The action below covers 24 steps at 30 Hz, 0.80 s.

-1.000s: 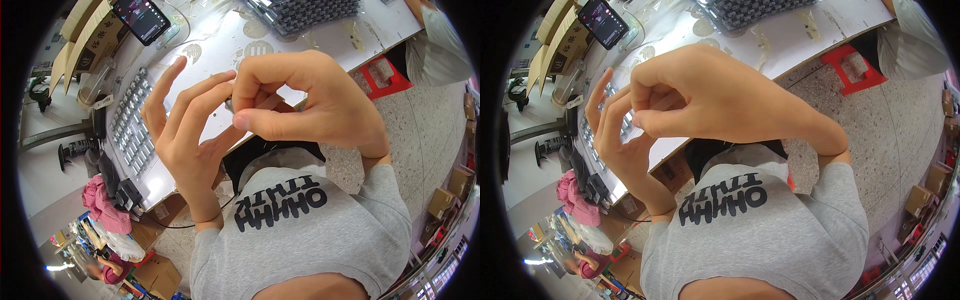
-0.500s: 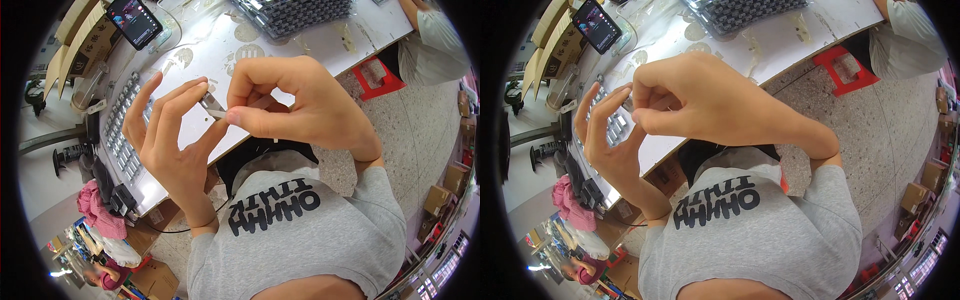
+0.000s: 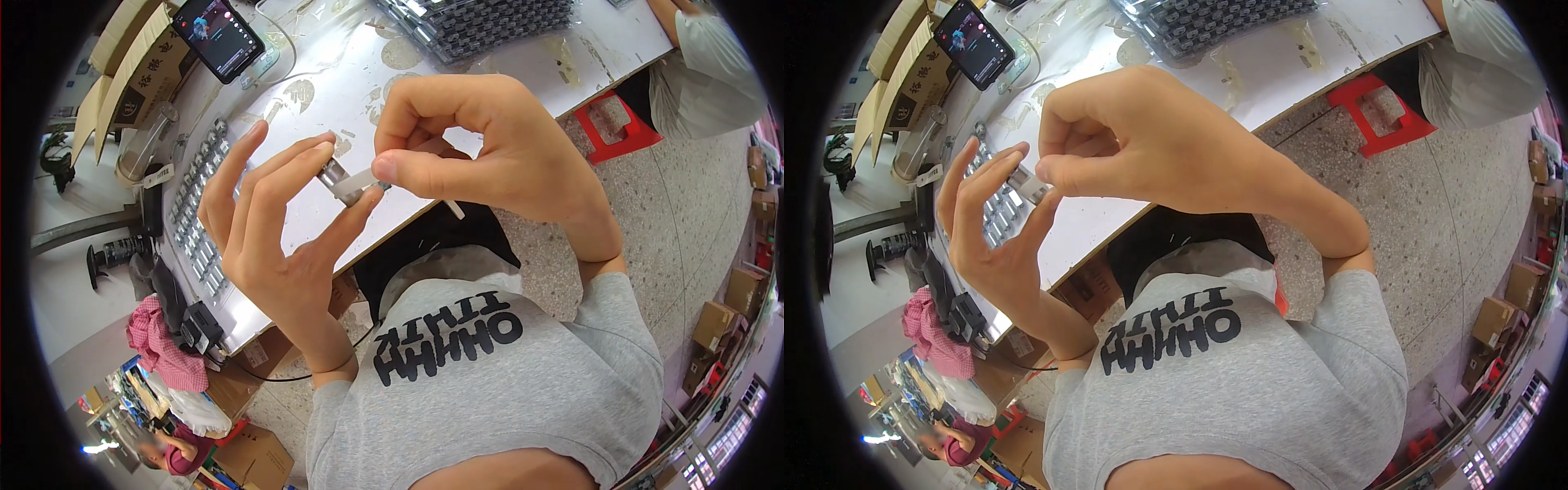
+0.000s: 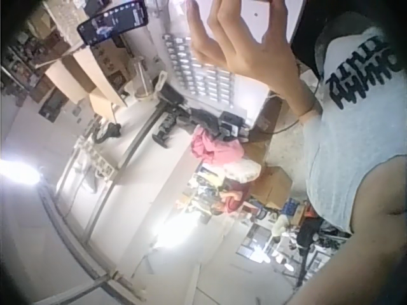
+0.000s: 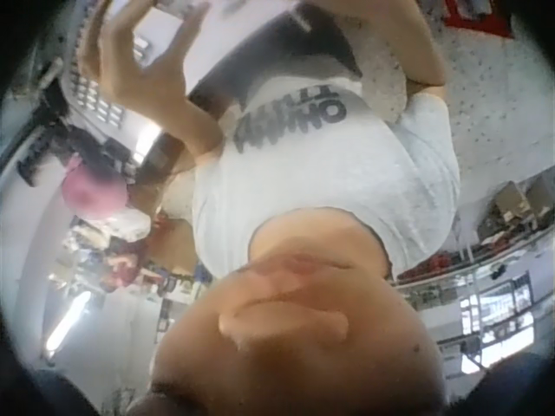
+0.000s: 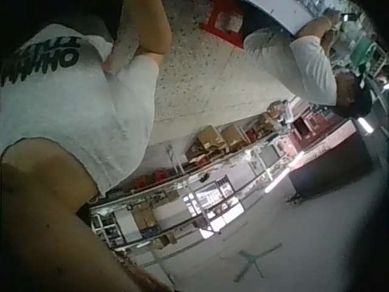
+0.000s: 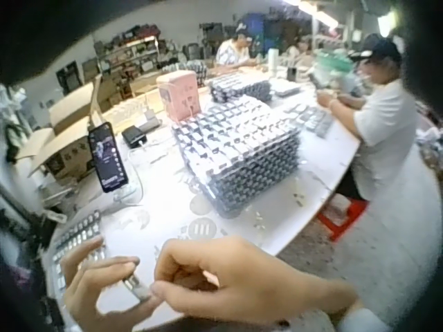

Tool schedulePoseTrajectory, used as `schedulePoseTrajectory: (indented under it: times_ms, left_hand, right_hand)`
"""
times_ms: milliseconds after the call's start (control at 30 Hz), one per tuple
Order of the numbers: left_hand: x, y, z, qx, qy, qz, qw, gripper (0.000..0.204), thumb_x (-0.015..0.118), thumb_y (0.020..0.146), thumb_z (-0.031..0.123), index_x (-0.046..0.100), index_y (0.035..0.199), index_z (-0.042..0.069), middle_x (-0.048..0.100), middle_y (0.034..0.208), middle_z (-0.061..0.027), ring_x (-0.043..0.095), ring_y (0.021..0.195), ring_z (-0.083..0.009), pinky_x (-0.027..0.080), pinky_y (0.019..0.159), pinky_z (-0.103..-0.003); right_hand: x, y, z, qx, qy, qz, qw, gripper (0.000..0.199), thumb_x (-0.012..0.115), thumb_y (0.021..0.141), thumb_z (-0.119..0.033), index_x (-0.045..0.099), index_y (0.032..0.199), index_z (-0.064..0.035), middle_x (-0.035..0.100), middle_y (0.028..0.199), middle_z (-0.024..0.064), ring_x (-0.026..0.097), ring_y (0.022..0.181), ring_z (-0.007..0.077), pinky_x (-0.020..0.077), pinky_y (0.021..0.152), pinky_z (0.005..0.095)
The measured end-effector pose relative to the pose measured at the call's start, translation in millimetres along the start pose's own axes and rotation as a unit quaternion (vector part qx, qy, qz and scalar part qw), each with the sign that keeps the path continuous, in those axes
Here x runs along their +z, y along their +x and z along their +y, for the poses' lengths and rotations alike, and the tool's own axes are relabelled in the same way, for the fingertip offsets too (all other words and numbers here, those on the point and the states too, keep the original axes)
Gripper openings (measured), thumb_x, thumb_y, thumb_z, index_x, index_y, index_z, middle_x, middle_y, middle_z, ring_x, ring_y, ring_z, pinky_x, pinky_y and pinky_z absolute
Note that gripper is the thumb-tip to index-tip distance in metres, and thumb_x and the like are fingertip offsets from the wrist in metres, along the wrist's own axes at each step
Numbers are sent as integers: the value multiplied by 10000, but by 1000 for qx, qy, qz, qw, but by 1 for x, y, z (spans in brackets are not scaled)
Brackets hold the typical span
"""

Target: The person repeatedly picks up small cylindrical metal components from a tray, wraps each one with a strip of white tape, and places the wrapped items back into the tray. The process is repeated for multiple components throughout the clip.

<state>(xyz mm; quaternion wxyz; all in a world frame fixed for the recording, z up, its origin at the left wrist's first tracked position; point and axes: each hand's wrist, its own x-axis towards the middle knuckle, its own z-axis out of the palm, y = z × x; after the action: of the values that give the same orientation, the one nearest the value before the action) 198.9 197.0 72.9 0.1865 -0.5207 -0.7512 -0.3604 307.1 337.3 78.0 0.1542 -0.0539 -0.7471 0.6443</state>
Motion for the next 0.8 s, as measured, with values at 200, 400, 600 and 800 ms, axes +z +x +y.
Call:
schedulePoseTrajectory:
  times_ms: [200, 400, 600, 800]
  left_hand:
    - [-2, -1, -3, 17, -88, 1, 996, 384, 785, 490, 160, 614, 828, 98, 657, 838, -31, 519, 1017, -242, 371, 889, -335]
    - [-3, -2, 0, -6, -159, 13, 987, 427, 796, 476, 183, 598, 841, 83, 657, 833, -50, 517, 996, -245, 374, 890, -334]
    - [11, -6, -5, -2, -285, 47, 957, 487, 799, 493, 271, 573, 875, 73, 650, 867, -83, 521, 985, -245, 389, 882, -351]
    - [39, -18, -14, -14, -513, 69, 855, 639, 732, 542, 499, 514, 966, 74, 615, 949, -118, 482, 1041, -278, 311, 965, -409]
  right_hand:
    - [4, 4, 10, -53, 22, 1, 998, 75, 597, 772, -70, 562, 754, -7, 523, 644, -19, 436, 582, 20, 328, 506, 165]
    - [10, 6, 14, -42, 81, -17, 996, 105, 613, 784, -92, 561, 774, -1, 532, 679, -20, 468, 638, 28, 367, 561, 163]
    - [11, 8, 22, -13, 187, -60, 980, 103, 601, 807, -98, 563, 832, -5, 540, 704, -23, 483, 635, 23, 365, 542, 152]
    - [15, 3, 9, 71, 317, -104, 940, 84, 592, 813, -94, 569, 834, -16, 543, 699, -11, 483, 566, 26, 320, 453, 146]
